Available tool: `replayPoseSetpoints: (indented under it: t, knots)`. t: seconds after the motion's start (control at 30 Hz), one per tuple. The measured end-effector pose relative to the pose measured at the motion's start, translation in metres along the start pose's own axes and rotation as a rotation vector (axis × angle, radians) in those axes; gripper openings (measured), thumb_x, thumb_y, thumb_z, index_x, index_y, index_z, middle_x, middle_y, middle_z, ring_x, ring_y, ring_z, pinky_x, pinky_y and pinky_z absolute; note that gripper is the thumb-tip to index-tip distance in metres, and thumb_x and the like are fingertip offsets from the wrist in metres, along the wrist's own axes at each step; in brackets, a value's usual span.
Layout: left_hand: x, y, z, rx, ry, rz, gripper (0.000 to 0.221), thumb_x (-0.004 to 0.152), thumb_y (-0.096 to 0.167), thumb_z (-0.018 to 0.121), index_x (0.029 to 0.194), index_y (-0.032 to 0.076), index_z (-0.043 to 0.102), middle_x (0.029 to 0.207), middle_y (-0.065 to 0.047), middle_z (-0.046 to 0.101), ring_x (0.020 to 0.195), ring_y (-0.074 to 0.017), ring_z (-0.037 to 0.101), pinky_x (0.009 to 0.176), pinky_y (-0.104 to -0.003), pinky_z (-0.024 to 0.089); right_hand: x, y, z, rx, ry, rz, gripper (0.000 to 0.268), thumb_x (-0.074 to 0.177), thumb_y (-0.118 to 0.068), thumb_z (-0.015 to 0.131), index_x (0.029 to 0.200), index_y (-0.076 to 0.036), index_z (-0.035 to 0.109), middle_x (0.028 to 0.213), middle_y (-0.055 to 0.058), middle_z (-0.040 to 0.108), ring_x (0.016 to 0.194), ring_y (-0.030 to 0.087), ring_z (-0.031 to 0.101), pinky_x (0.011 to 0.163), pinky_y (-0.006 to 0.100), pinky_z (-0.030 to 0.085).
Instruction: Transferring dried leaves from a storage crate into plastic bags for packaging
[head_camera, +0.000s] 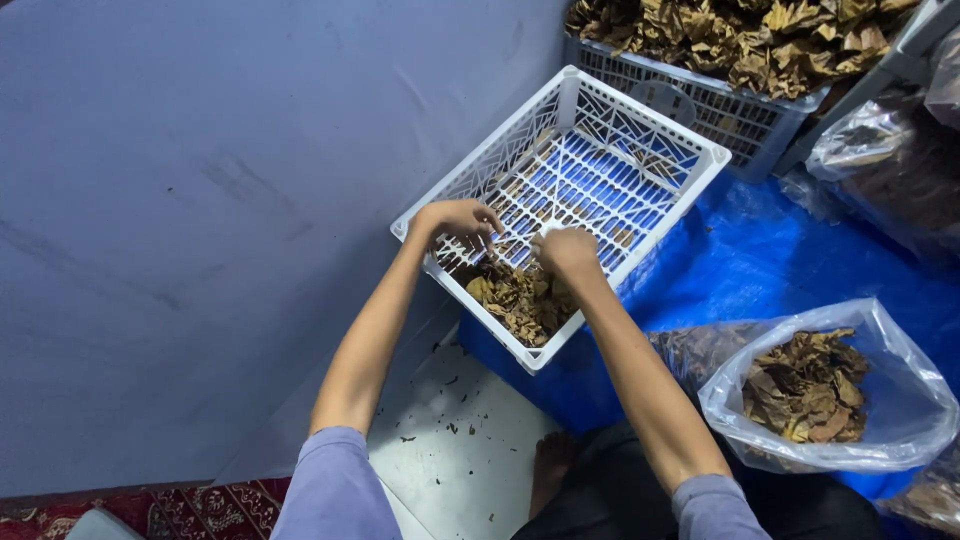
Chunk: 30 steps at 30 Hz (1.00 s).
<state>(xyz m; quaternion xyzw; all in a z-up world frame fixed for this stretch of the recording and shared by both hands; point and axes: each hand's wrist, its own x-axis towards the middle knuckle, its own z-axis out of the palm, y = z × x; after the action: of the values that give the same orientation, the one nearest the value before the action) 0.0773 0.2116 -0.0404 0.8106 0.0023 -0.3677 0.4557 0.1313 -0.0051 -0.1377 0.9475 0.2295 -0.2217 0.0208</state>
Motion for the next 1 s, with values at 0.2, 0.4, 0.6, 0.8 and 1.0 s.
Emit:
replayPoseSetpoints:
  t: [0.2, 0.4, 0.6, 0.8, 1.0]
  knots:
    - [0.114, -0.082, -0.021, 0.728, 0.82, -0.182, 0.018, 0.089, 0.006, 0.068, 0.103, -0.002, 0.075, 0.09, -0.022, 0.072, 0.084, -0.0396, 0.075, 0.067, -0.053, 0.063, -0.053, -0.026, -0.042, 0.165, 0.175, -0.194, 0.049, 0.1, -0.038, 0.06, 0.144, -0.017, 0.055, 0.155, 0.021, 0.037, 0.139, 0.048, 0.041, 0.108, 0.066, 0.041]
    - [0.132, -0.085, -0.023, 0.971, 0.835, -0.172, 0.009, 0.084, 0.005, 0.071, 0.087, 0.002, 0.078, 0.074, -0.018, 0.073, 0.072, -0.0356, 0.076, 0.058, -0.052, 0.063, -0.009, -0.005, -0.006, 0.132, 0.173, -0.185, 0.043, 0.102, -0.034, 0.055, 0.14, -0.014, 0.057, 0.137, 0.021, 0.055, 0.13, 0.044, 0.051, 0.105, 0.062, 0.045]
    - [0.115, -0.064, -0.006, 0.97, 0.766, -0.298, 0.015, 0.086, 0.006, 0.072, 0.098, 0.001, 0.078, 0.092, -0.017, 0.077, 0.091, -0.036, 0.076, 0.075, -0.05, 0.062, -0.066, -0.011, -0.039, 0.346, 0.107, -0.147, 0.034, 0.103, -0.027, 0.054, 0.135, -0.018, 0.061, 0.14, 0.024, 0.049, 0.132, 0.049, 0.049, 0.103, 0.062, 0.048]
    - [0.104, -0.053, -0.001, 0.963, 0.765, -0.341, 0.019, 0.085, 0.014, 0.077, 0.1, 0.002, 0.079, 0.092, -0.017, 0.077, 0.092, -0.0347, 0.076, 0.075, -0.05, 0.062, -0.113, -0.022, -0.095, 1.209, -0.192, 0.2, 0.051, 0.106, -0.014, 0.045, 0.154, -0.009, 0.031, 0.148, 0.025, 0.034, 0.054, 0.018, 0.056, 0.041, 0.025, 0.054]
    - [0.102, -0.055, -0.001, 0.918, 0.81, -0.357, 0.016, 0.086, 0.014, 0.074, 0.096, 0.002, 0.079, 0.089, -0.015, 0.077, 0.09, -0.0334, 0.076, 0.076, -0.048, 0.062, -0.051, -0.012, -0.031, 0.381, -0.013, -0.117, 0.031, 0.1, -0.017, 0.056, 0.129, -0.019, 0.067, 0.137, 0.022, 0.053, 0.13, 0.043, 0.056, 0.104, 0.055, 0.051]
